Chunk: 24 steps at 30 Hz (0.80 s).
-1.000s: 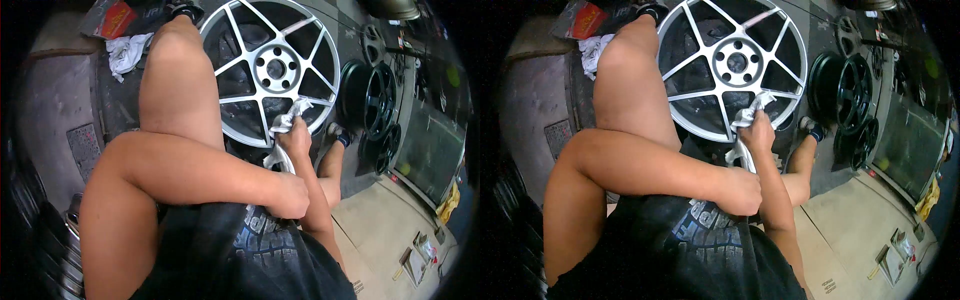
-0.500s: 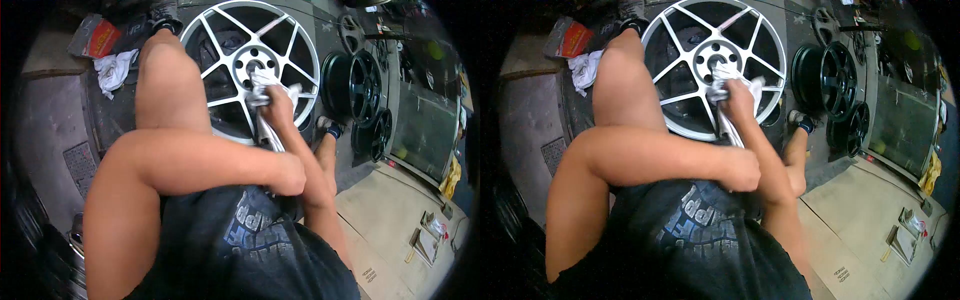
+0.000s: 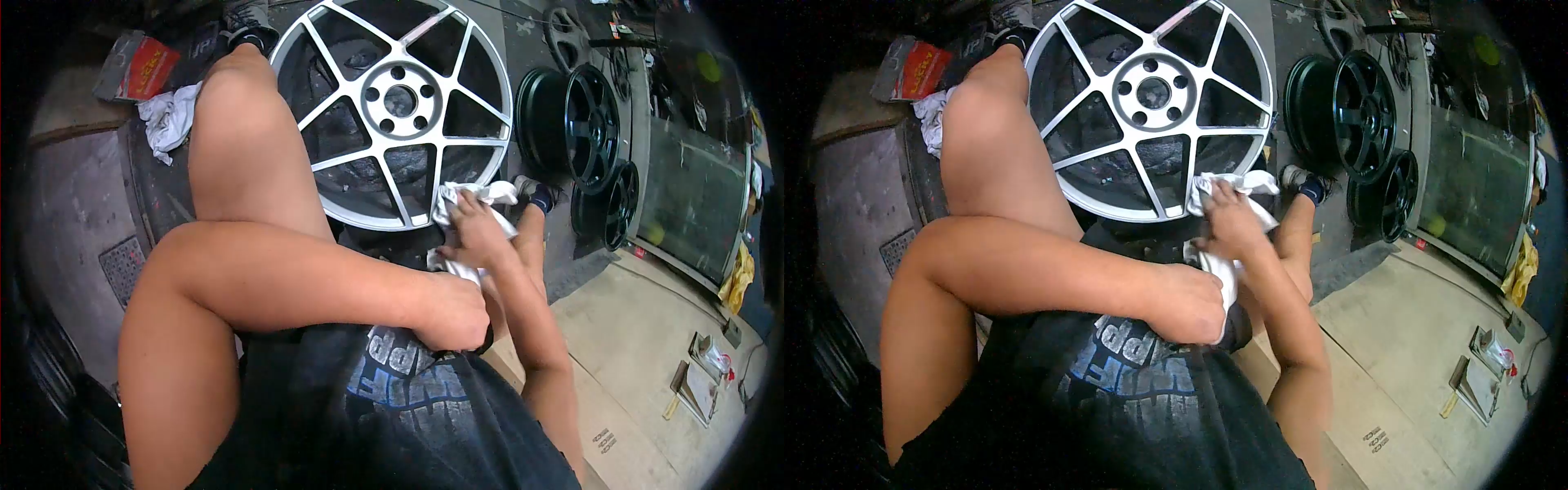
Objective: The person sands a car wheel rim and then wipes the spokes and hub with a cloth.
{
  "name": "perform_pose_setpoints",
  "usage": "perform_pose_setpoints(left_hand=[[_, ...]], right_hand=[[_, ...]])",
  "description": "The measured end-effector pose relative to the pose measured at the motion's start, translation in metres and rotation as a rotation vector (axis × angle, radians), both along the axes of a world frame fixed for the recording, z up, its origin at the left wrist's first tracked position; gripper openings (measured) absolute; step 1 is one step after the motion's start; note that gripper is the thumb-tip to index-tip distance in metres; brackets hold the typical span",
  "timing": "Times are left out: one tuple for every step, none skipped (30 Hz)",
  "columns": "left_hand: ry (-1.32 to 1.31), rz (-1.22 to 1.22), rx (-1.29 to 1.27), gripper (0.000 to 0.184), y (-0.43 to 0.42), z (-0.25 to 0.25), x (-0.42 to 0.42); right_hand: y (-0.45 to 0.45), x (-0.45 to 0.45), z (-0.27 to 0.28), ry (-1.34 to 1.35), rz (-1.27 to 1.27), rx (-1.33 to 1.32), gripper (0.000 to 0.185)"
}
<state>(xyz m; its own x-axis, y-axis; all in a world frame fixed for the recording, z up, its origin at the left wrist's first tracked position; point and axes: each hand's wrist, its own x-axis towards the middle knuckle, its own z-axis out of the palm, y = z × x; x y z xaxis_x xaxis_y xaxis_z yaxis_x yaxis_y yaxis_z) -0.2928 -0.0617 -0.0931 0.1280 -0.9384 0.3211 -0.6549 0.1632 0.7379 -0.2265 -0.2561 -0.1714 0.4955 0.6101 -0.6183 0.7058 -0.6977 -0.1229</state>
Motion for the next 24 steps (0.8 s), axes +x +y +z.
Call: perform_pose_setpoints(left_hand=[[-0.01, -0.006, 0.025, 0.017, 0.001, -0.004, -0.001], [-0.016, -0.006, 0.053, 0.016, 0.001, -0.006, -0.001], [-0.006, -0.018, 0.102, 0.017, 0.002, -0.004, -0.001], [-0.006, -0.019, 0.109, 0.017, 0.001, -0.005, -0.001], [-0.044, -0.012, 0.16, 0.017, 0.001, -0.007, 0.003], [-0.084, 0.002, 0.209, 0.018, 0.001, -0.01, 0.009], [-0.054, 0.036, 0.185, 0.017, 0.001, -0.018, 0.014], [-0.061, 0.057, 0.19, 0.017, 0.005, -0.018, 0.021], [-0.038, 0.086, 0.162, 0.017, 0.008, -0.017, 0.027], [-0.004, 0.11, 0.127, 0.017, 0.008, -0.016, 0.027], [0.014, 0.112, 0.071, 0.016, 0.008, -0.014, 0.03], [0.025, 0.129, 0.065, 0.016, 0.009, -0.011, 0.033], [0.005, 0.114, 0.051, 0.015, 0.008, -0.005, 0.031], [-0.012, 0.089, 0.037, 0.015, 0.007, 0.002, 0.025], [0.027, 0.121, 0.046, 0.015, 0.011, 0.012, 0.02], [0.034, 0.112, 0.046, 0.015, 0.01, 0.012, 0.017], [0.012, 0.091, 0.026, 0.016, 0.009, 0.011, 0.016], [-0.011, 0.074, 0.004, 0.016, 0.008, 0.01, 0.016], [-0.012, 0.074, 0.001, 0.016, 0.006, 0.007, 0.017], [-0.009, 0.08, 0.029, 0.017, 0.005, 0.004, 0.02], [-0.011, 0.092, 0.061, 0.018, 0.005, 0.0, 0.025], [-0.009, 0.107, 0.09, 0.018, 0.007, -0.002, 0.031], [-0.037, 0.099, 0.106, 0.019, 0.008, -0.004, 0.035], [-0.034, 0.11, 0.106, 0.019, 0.008, -0.007, 0.037]], right_hand=[[0.014, 0.006, -0.008, 0.012, 0.105, -0.07, 0.09], [0.019, 0.018, -0.018, 0.018, 0.158, -0.16, 0.103], [0.023, 0.031, -0.03, 0.054, 0.207, -0.186, 0.103], [0.027, 0.043, -0.041, 0.083, 0.252, -0.212, 0.104], [0.034, 0.054, -0.049, 0.072, 0.255, -0.205, 0.104], [0.044, 0.064, -0.058, 0.224, 0.232, -0.307, 0.1], [0.05, 0.073, -0.069, 0.376, 0.212, -0.412, 0.097], [0.035, 0.078, -0.098, 0.393, 0.331, -0.307, 0.09], [0.048, 0.082, -0.082, 0.379, 0.303, -0.379, 0.089], [0.059, 0.076, -0.062, 0.377, 0.271, -0.455, 0.088], [0.05, 0.073, -0.057, 0.384, 0.288, -0.465, 0.088], [0.034, 0.076, -0.05, 0.328, 0.313, -0.331, 0.088], [0.018, 0.073, -0.044, 0.288, 0.33, -0.198, 0.087], [0.017, 0.071, -0.025, 0.312, 0.29, -0.126, 0.088], [0.015, 0.066, -0.016, 0.298, 0.298, -0.121, 0.089], [0.014, 0.064, -0.013, 0.273, 0.304, -0.111, 0.09], [0.015, 0.064, -0.017, 0.274, 0.298, -0.111, 0.09], [0.016, 0.064, -0.024, 0.269, 0.285, -0.109, 0.088], [0.018, 0.064, -0.03, 0.262, 0.273, -0.107, 0.087], [0.021, 0.066, -0.037, 0.258, 0.275, -0.109, 0.087], [0.028, 0.071, -0.045, 0.291, 0.269, -0.166, 0.083], [0.03, 0.076, -0.055, 0.328, 0.266, -0.225, 0.08], [0.012, 0.085, -0.074, 0.271, 0.308, -0.167, 0.069], [0.03, 0.099, -0.061, 0.279, 0.365, -0.404, 0.06]])
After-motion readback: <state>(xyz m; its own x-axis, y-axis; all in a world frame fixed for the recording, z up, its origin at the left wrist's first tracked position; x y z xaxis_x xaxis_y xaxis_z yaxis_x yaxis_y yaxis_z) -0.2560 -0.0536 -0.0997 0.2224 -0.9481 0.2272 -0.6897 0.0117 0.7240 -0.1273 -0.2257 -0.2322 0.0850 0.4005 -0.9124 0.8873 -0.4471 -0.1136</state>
